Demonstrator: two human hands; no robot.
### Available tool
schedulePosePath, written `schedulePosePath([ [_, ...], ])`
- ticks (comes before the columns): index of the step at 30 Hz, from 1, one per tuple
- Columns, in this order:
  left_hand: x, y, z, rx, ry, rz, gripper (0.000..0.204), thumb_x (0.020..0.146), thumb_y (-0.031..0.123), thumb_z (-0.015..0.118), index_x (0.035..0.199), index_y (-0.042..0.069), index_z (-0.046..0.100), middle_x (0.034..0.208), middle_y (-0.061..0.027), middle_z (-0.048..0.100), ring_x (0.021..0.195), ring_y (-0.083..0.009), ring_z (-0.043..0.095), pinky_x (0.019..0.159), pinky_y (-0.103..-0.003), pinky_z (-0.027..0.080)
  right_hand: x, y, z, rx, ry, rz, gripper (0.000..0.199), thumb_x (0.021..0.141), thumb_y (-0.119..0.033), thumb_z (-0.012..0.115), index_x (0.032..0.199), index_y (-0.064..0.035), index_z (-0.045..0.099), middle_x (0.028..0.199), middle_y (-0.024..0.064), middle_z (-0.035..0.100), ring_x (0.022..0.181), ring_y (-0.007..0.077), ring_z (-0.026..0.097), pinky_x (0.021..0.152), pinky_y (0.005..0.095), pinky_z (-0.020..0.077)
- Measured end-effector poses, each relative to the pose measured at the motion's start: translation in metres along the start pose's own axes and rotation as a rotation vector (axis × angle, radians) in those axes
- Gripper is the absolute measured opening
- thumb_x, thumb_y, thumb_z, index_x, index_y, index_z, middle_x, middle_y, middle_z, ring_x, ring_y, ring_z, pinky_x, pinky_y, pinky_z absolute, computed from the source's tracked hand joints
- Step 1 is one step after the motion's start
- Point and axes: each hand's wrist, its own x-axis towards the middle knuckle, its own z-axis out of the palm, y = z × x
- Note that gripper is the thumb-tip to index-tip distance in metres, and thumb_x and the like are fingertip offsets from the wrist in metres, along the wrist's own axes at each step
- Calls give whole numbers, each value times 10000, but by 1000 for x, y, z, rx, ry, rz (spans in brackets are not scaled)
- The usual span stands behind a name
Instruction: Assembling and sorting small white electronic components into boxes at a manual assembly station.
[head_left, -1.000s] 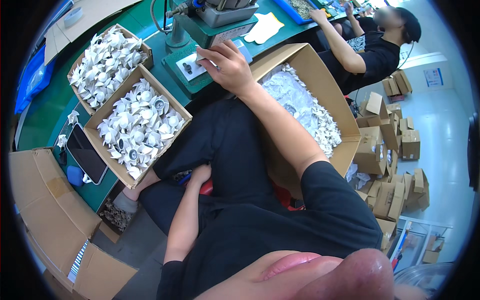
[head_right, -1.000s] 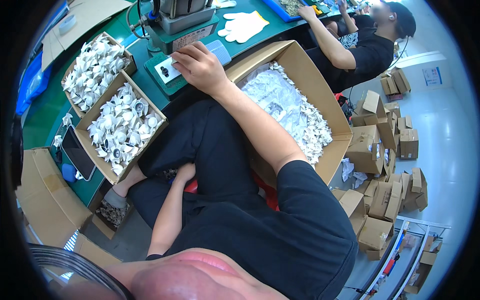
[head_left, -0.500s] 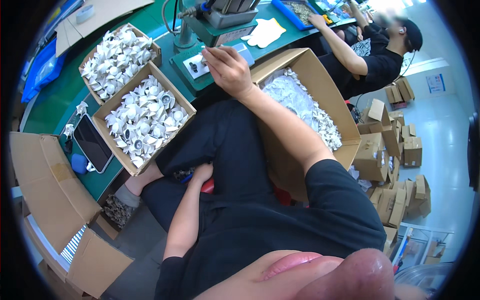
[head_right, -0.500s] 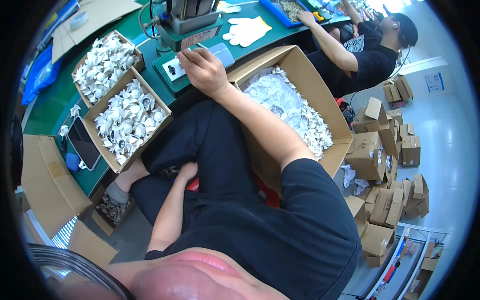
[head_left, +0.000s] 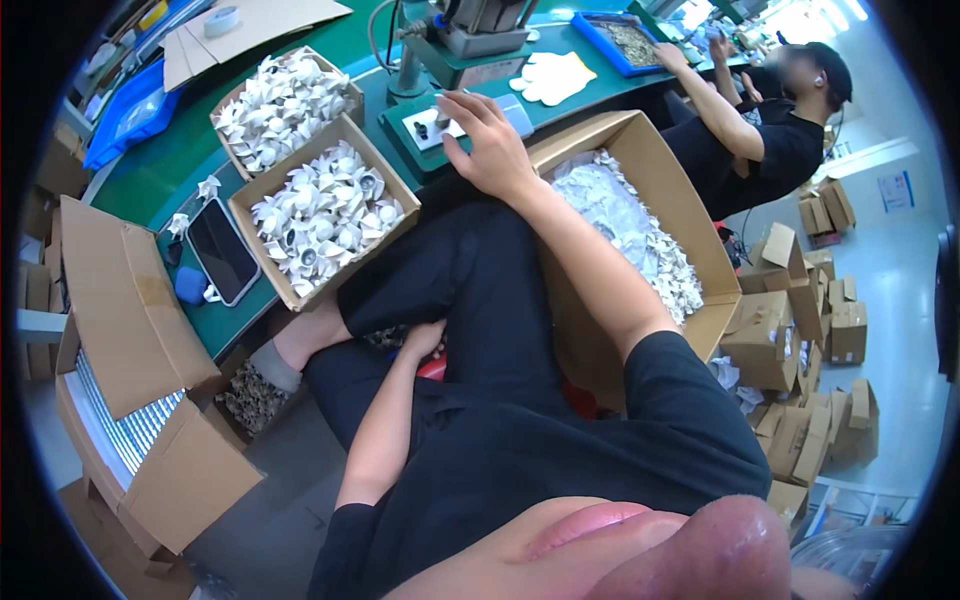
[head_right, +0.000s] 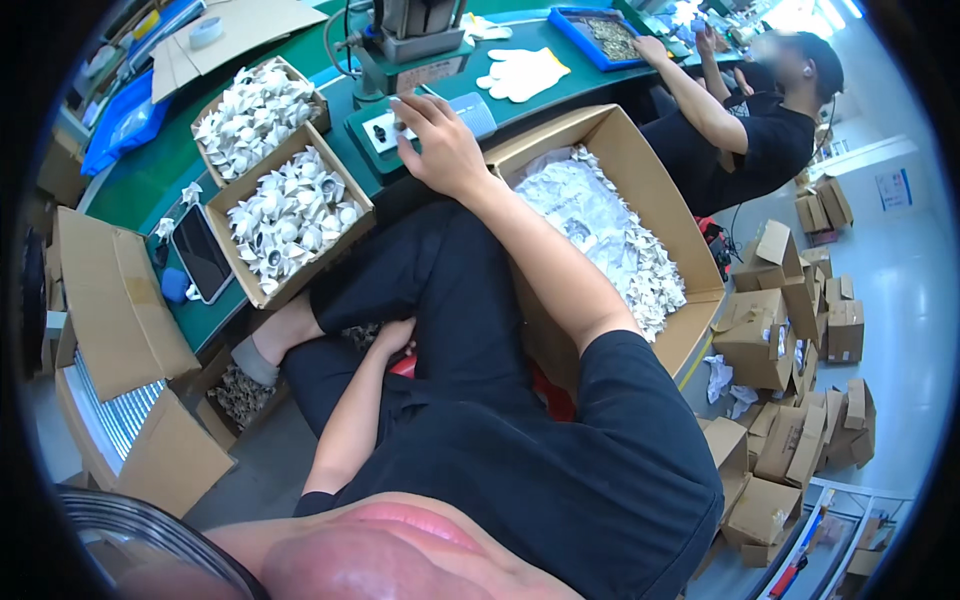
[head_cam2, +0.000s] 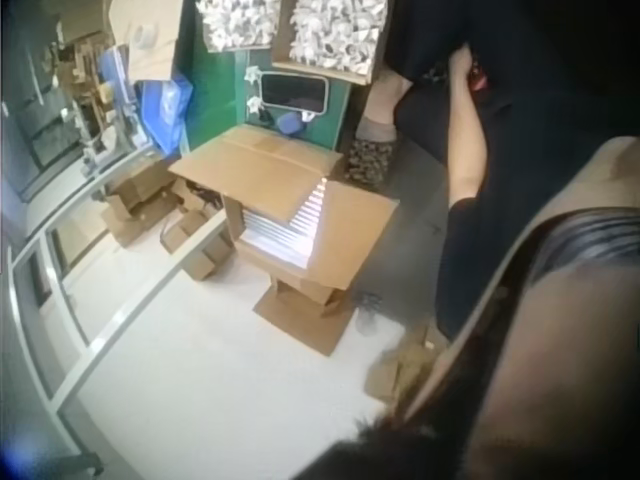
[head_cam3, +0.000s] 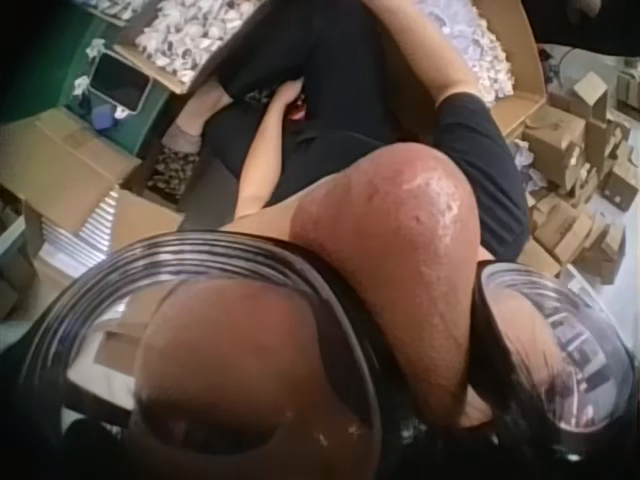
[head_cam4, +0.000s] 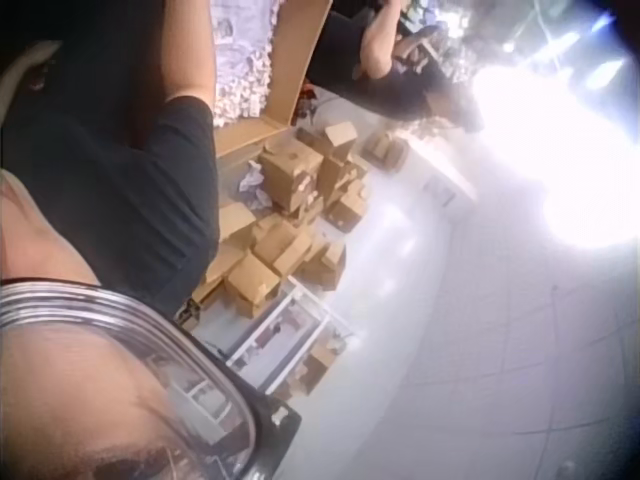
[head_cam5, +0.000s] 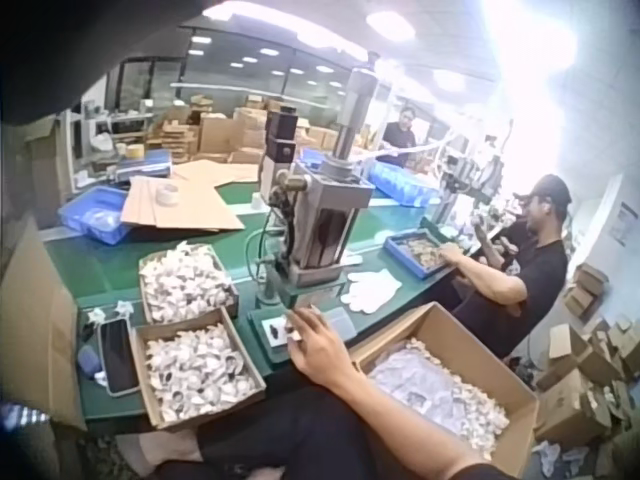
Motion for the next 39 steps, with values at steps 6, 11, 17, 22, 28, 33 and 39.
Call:
schedulePosePath([
  [6, -34, 32, -14, -519, 36, -116, 385, 1027, 419, 505, 897, 82, 635, 805, -21, 613, 576, -98, 544, 433, -254, 428, 4, 16, 9, 10, -103, 56, 407, 826, -86, 707, 1230, -49, 682, 1267, 147, 678, 1194, 357, 616, 1033, 419, 492],
  [11, -16, 24, -22, -454, -10, -66, 389, 1030, 406, 489, 1109, 48, 620, 848, -34, 642, 573, -117, 534, 437, -259, 435, 6, 13, -3, 152, -117, 67, 403, 842, -76, 699, 1243, -39, 679, 1265, 176, 682, 1198, 349, 630, 1054, 404, 474],
  [17, -27, 28, -17, -424, -30, -66, 413, 1033, 394, 461, 1214, 52, 605, 894, -54, 672, 591, -114, 536, 440, -259, 437, -4, 16, -11, 160, -66, 162, 400, 855, -69, 684, 1253, -39, 676, 1328, 167, 652, 1240, 343, 607, 1074, 406, 454],
  [22, -26, 29, -19, -451, 10, -84, 410, 1034, 409, 469, 1219, 71, 608, 934, -58, 684, 604, -114, 537, 443, -260, 436, -13, 9, -12, 227, -127, 165, 402, 856, -72, 683, 1257, -44, 679, 1400, 160, 604, 1284, 347, 572, 1087, 412, 438],
  [28, -11, 16, -16, -441, 11, -98, 423, 1040, 427, 459, 1216, 76, 614, 937, -48, 684, 606, -113, 534, 457, -262, 439, -16, 13, -18, 53, 9, 64, 400, 873, -86, 677, 1271, -46, 671, 1274, 153, 681, 1191, 298, 642, 1026, 400, 488],
  [33, -14, 19, -17, -421, 1, -108, 418, 1044, 428, 446, 1206, 80, 614, 917, -38, 676, 608, -111, 535, 469, -264, 441, -1, 87, -51, 405, -89, 877, 521, 929, -133, 646, 1413, 14, 522, 876, 138, 750, 637, 171, 690, 582, 317, 556],
  [39, -9, 19, -16, -428, -46, -49, 344, 1045, 377, 466, 1008, 85, 643, 811, -12, 615, 612, -103, 544, 469, -255, 433, 129, 251, -181, 845, 159, 707, 290, 998, -244, 555, 827, -31, 654, 666, 104, 611, 509, 217, 584, 502, 361, 474],
])
